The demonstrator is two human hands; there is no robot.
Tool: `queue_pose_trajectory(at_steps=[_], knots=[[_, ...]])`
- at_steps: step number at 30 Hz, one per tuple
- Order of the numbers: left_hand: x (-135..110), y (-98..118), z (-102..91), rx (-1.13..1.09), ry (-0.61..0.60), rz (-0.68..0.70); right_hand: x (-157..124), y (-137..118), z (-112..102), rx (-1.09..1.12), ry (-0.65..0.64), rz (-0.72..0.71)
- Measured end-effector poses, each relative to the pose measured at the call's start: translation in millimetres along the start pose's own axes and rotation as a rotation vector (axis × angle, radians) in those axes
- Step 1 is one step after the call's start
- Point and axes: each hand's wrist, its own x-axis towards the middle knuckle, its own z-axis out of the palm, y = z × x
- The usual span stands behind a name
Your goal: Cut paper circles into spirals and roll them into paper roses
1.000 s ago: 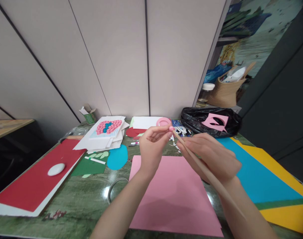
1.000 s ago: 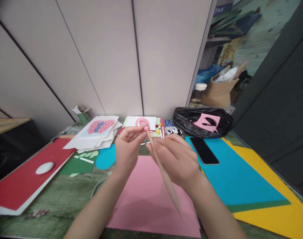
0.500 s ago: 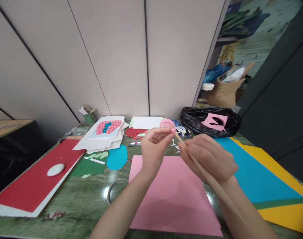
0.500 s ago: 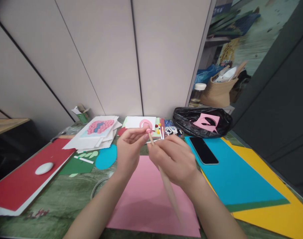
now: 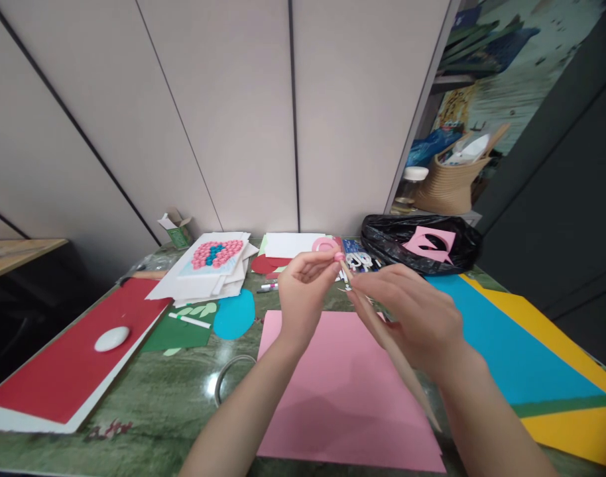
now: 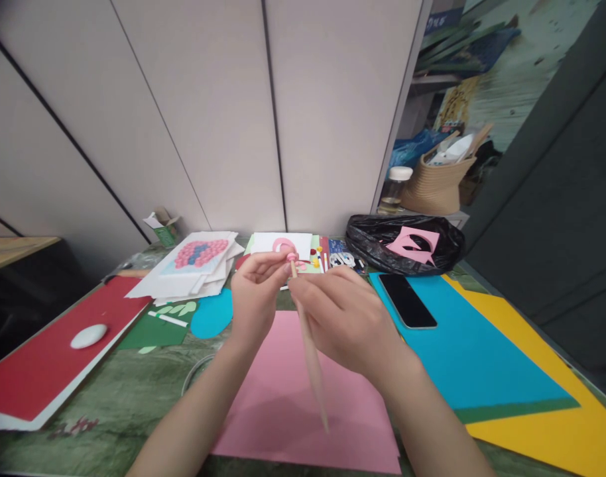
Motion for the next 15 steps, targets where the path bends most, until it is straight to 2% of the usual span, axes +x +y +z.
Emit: queue_pose_trajectory(at_steps=[6, 15], knots=[[1.9, -0.5, -1.3, -0.024, -0.016, -0.003, 0.0, 1.3, -8.4, 0.023, 0.006, -0.043], [0.8, 1.4, -2.3, -0.019, -0.021, -0.006, -2.2, 0.5, -5.8, 0.034, -0.027, -0.167]])
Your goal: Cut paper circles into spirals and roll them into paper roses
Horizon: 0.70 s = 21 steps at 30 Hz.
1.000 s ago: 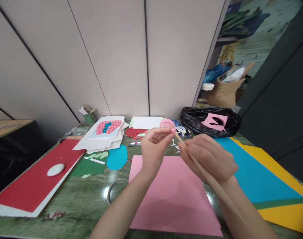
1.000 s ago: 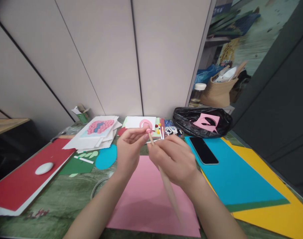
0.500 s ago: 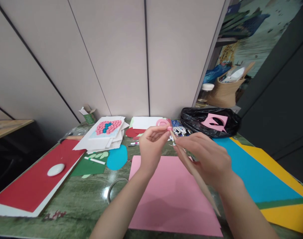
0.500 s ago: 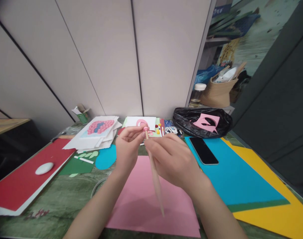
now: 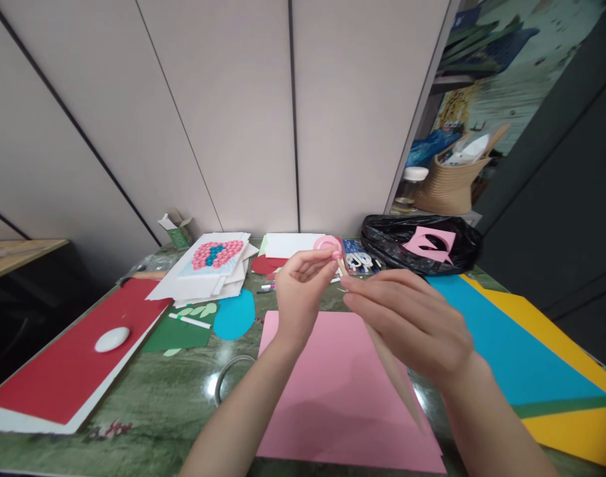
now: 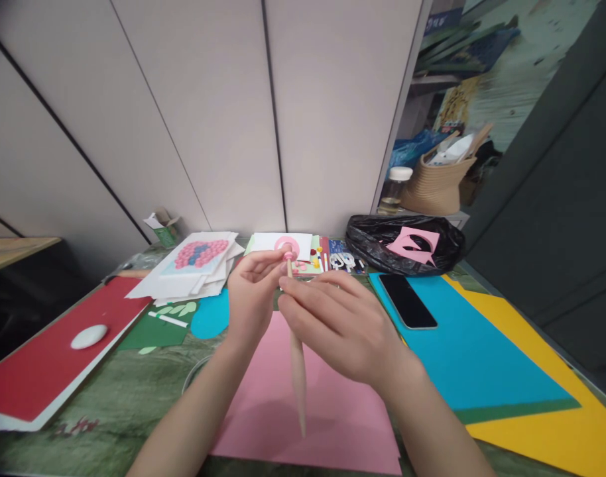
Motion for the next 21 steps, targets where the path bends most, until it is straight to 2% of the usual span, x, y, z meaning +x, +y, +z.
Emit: queue_pose_trajectory(at_steps=[8, 21], knots=[[0.2, 0.9, 1.7, -0.026, 0.002, -0.001, 0.2, -3.0, 6.2, -0.052, 0.125, -0.047], [-4.1, 0.3, 3.4, -0.043, -0.052, -0.034, 5.9, -3.1, 8.0, -0.115, 0.214, -0.061]])
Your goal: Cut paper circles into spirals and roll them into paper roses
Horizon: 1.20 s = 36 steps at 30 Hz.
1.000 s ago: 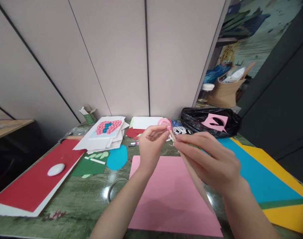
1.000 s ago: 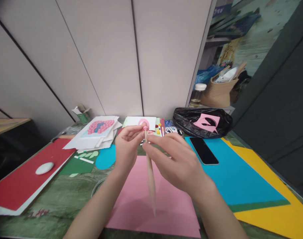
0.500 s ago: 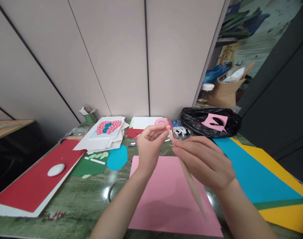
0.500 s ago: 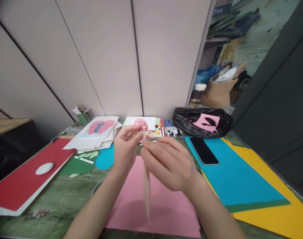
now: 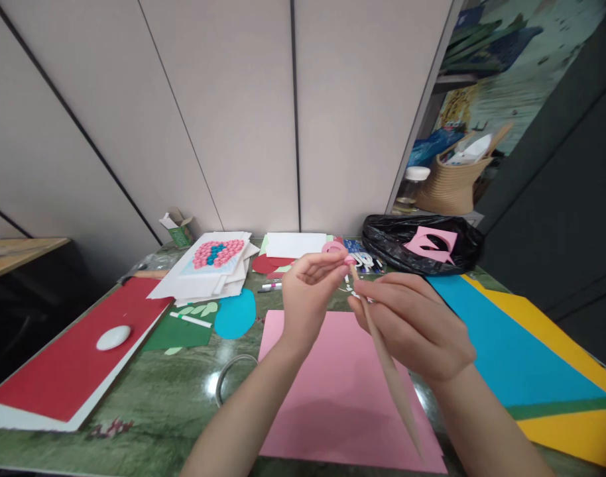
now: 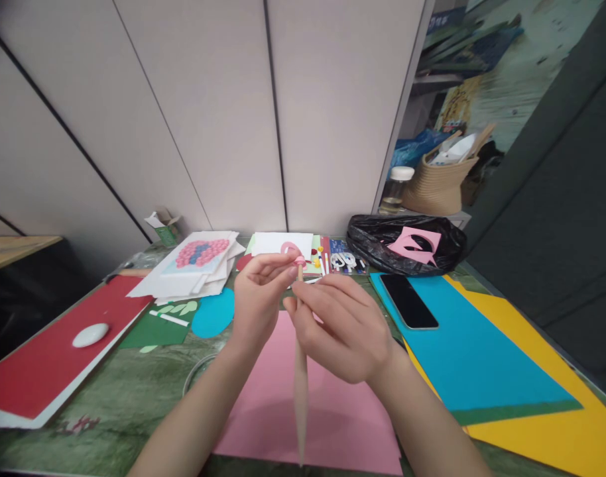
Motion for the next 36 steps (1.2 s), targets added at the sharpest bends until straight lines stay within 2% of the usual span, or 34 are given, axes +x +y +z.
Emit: queue_pose_trajectory(at_steps=[7, 12, 17, 26, 29, 36], knots=[[0.1, 0.0, 0.9, 0.024, 0.022, -0.004, -8.9, 1.7, 4.5, 0.044, 0.027, 0.068], [-0.2, 0.3, 1.7, 0.014, 0.023, -0.011, -6.3, 0.1, 4.1, 0.103, 0.074, 0.189], [-0.4, -0.3, 1.1, 0.014, 0.021, -0.013, -7.3, 1.1, 1.2, 0.087, 0.004, 0.081], [-0.5, -0.7, 0.3, 0.043, 0.018, -0.001, -7.5, 0.5, -0.5, 0.115, 0.009, 0.151], [-0.5, -1.6, 0.1, 0.023, 0.0, 0.002, -8.2, 2.5, -0.8, 0.115, 0.011, 0.13], [-1.7, -3.6, 0.5, -0.01, -0.021, 0.019, -14.2, 1.6, 0.3, 0.119, 0.063, 0.157]])
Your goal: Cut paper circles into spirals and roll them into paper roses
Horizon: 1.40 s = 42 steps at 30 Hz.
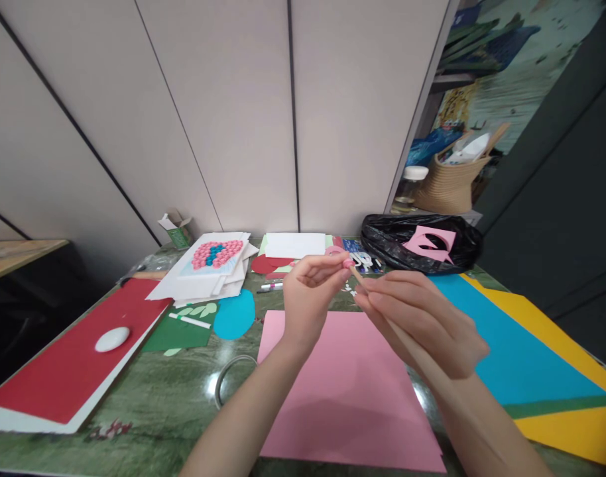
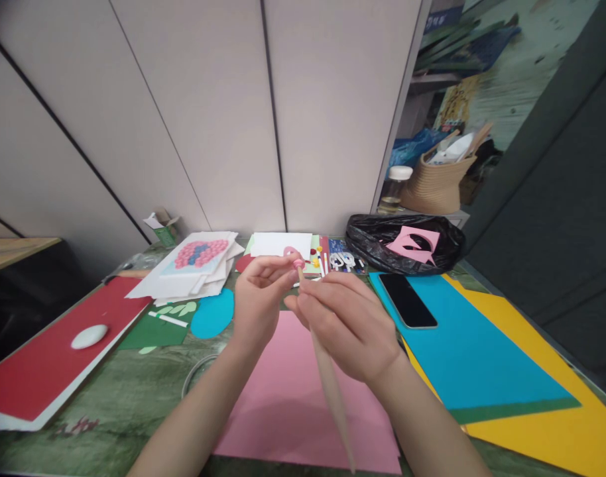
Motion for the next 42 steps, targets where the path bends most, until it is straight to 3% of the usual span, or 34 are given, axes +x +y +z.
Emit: queue_pose_trajectory(at_steps=[16, 22, 25, 30, 38, 42], knots=[[-3.3, -2.0, 3.6, -0.009, 0.01, -0.04, 0.1, -1.8, 0.1, -0.032, 0.056, 0.038], [-4.1, -3.8, 4.1, 0.01, 0.007, -0.056, -2.3, 2.1, 4.4, -0.034, 0.147, 0.102], [-3.2, -4.3, 3.7, 0.038, 0.009, -0.045, 4.7, 1.1, 2.2, 0.023, 0.108, 0.183], [1.1, -2.2, 0.9, 0.043, 0.028, -0.012, 18.8, -3.0, -7.8, 0.107, -0.02, 0.451], [2.8, -1.9, 0.2, 0.022, 0.028, -0.016, 11.5, -4.0, -6.0, -0.047, -0.056, 0.336], [1.6, -1.1, 1.4, 0.026, 0.039, -0.022, 10.0, -3.3, -6.3, -0.003, -0.207, 0.315]])
